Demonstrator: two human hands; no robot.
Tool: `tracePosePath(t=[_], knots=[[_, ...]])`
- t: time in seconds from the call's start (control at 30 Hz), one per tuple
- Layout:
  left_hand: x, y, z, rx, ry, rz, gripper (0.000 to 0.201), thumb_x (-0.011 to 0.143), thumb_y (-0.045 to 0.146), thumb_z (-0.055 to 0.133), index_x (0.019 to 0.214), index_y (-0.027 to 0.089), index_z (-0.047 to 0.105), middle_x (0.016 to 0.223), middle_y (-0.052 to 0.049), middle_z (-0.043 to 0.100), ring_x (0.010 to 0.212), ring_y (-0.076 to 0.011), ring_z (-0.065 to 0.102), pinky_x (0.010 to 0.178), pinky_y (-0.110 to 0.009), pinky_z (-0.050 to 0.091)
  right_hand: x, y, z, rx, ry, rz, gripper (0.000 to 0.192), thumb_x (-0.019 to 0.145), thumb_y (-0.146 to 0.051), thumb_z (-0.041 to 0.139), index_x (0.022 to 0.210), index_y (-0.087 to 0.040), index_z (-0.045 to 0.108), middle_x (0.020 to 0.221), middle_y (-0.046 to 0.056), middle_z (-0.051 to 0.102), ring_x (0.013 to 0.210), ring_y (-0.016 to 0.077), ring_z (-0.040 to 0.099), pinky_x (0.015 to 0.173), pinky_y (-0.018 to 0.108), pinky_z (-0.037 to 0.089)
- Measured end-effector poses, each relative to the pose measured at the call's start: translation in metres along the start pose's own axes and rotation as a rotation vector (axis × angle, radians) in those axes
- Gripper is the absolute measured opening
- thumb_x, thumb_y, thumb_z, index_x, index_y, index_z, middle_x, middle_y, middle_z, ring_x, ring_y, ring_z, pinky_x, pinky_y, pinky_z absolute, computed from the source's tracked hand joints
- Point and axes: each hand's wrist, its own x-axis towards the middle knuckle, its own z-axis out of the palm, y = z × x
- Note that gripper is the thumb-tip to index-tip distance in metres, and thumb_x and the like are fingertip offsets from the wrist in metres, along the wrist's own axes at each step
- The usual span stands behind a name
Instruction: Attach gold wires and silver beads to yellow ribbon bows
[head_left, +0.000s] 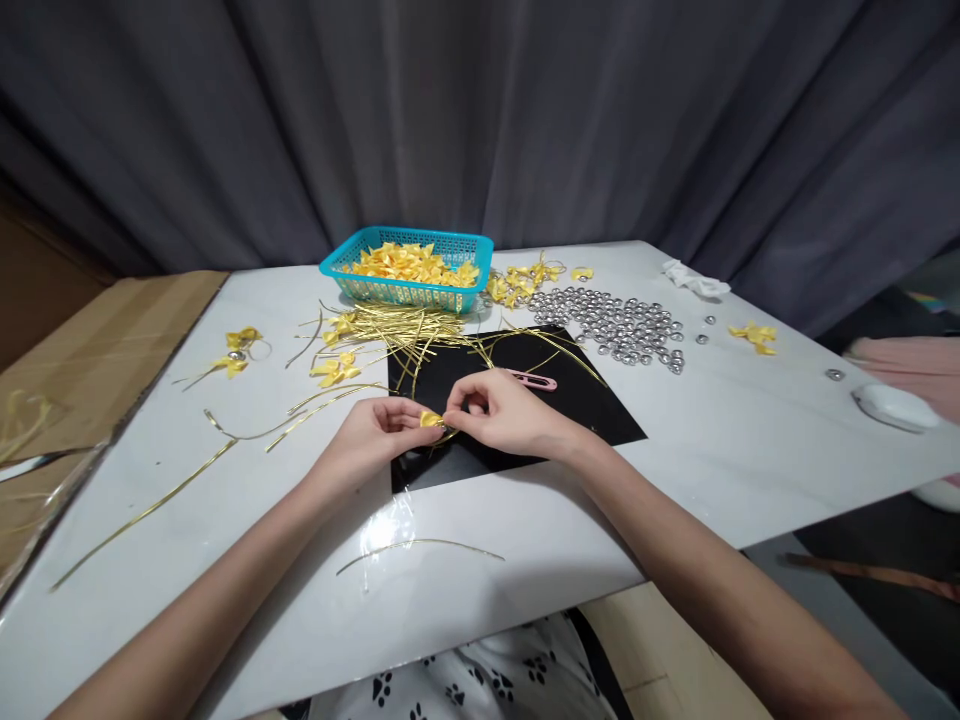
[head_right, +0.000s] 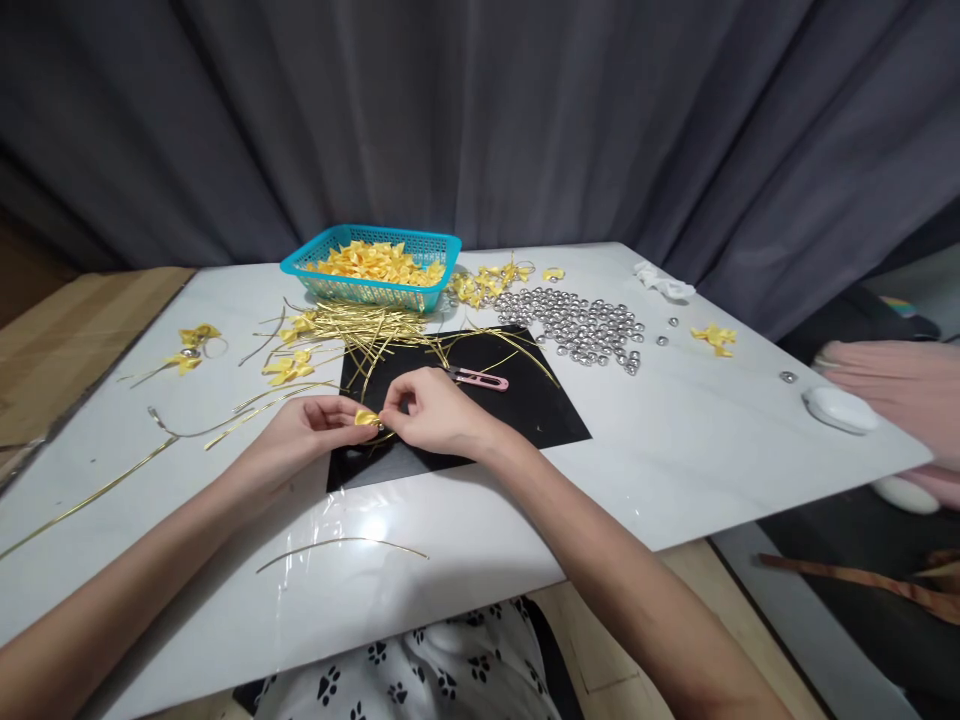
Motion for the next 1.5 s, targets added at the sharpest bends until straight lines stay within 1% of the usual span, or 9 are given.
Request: tracePosePath(t=[0.23,0.43,0.67,0.87,0.97,1.1,1.2,1.33,1.5], knots=[[-0.001,0.002,-0.001,-0.014,-0.013,0.012,0.016,0.057,0.023,0.077,0.067,0.014,0.068,0.062,-0.001,0.068,0.06,-0.01,0.058,0.06,-0.021,0.043,0.0,0.003,0.002,-0.023,0.034,-0.036,0.01,0.073,-0.015,0.056,0.065,-0.012,0.061,0.046,-0.006,0.04,0.044,0.0041,0.032,0.044,0.019,0.022],[-0.004,0.004,0.001,0.023,-0.019,0.029,0.012,0.059,0.024,0.073,0.065,0.015,0.067,0.064,-0.001,0.064,0.063,-0.0102,0.054,0.06,-0.021,0.04,0.0,0.001,0.002,-0.001,0.019,-0.052,0.01,0.073,-0.014,0.056,0.066,-0.011,0.062,0.046,-0.006,0.04,0.044,0.0041,0.031,0.044,0.019,0.023],[-0.005,0.005,-0.001,0.007,-0.023,0.038,0.012,0.064,0.026,0.068,0.064,0.014,0.067,0.059,0.0,0.056,0.061,-0.01,0.049,0.059,-0.021,0.038,0.001,0.001,0.006,0.028,0.062,0.017,0.01,0.074,-0.015,0.057,0.066,-0.011,0.063,0.044,-0.007,0.038,0.043,0.0037,0.03,0.045,0.02,0.022],[0.0,0.0,-0.004,0.003,-0.047,-0.003,0.007,0.061,0.02,0.066,0.066,0.014,0.066,0.063,-0.002,0.062,0.063,-0.0112,0.053,0.064,-0.023,0.041,0.001,-0.004,0.003,0.103,0.027,0.072,0.01,0.074,-0.011,0.057,0.068,-0.009,0.064,0.045,-0.006,0.041,0.044,0.0034,0.03,0.045,0.02,0.023],[0.0,-0.001,-0.004,0.008,-0.058,-0.018,0.007,0.061,0.02,0.065,0.065,0.015,0.066,0.062,-0.001,0.062,0.062,-0.0111,0.054,0.064,-0.023,0.042,0.001,-0.004,0.003,0.096,0.009,0.033,0.01,0.073,-0.009,0.058,0.067,-0.008,0.065,0.046,-0.006,0.043,0.045,0.0032,0.032,0.047,0.019,0.025],[-0.001,0.001,-0.003,0.024,-0.052,-0.018,0.008,0.061,0.023,0.067,0.063,0.015,0.065,0.06,0.0,0.06,0.061,-0.0105,0.054,0.062,-0.022,0.042,0.002,0.002,0.008,0.015,0.05,-0.038,0.011,0.072,-0.011,0.057,0.065,-0.01,0.066,0.044,-0.006,0.042,0.044,0.0032,0.033,0.047,0.02,0.024],[-0.001,0.002,-0.002,0.048,-0.042,0.004,0.013,0.058,0.025,0.073,0.062,0.015,0.065,0.059,0.0,0.061,0.059,-0.0109,0.054,0.059,-0.022,0.042,0.002,0.004,0.011,0.013,0.065,-0.029,0.011,0.072,-0.014,0.057,0.066,-0.01,0.066,0.045,-0.005,0.043,0.042,0.0034,0.031,0.045,0.02,0.023],[0.001,0.001,-0.002,0.052,-0.028,-0.008,0.019,0.05,0.021,0.079,0.062,0.016,0.065,0.059,-0.001,0.065,0.056,-0.0115,0.056,0.057,-0.023,0.043,0.002,0.003,0.011,0.026,0.079,-0.001,0.012,0.071,-0.015,0.056,0.065,-0.01,0.065,0.044,-0.006,0.042,0.041,0.0036,0.03,0.044,0.02,0.021],[0.003,0.0,-0.003,0.065,-0.029,0.007,0.014,0.053,0.02,0.076,0.06,0.015,0.065,0.055,0.0,0.064,0.053,-0.0107,0.056,0.055,-0.022,0.043,0.0,0.0,0.007,0.012,0.016,-0.021,0.01,0.071,-0.014,0.058,0.066,-0.01,0.066,0.043,-0.007,0.038,0.042,0.0035,0.028,0.045,0.02,0.021]])
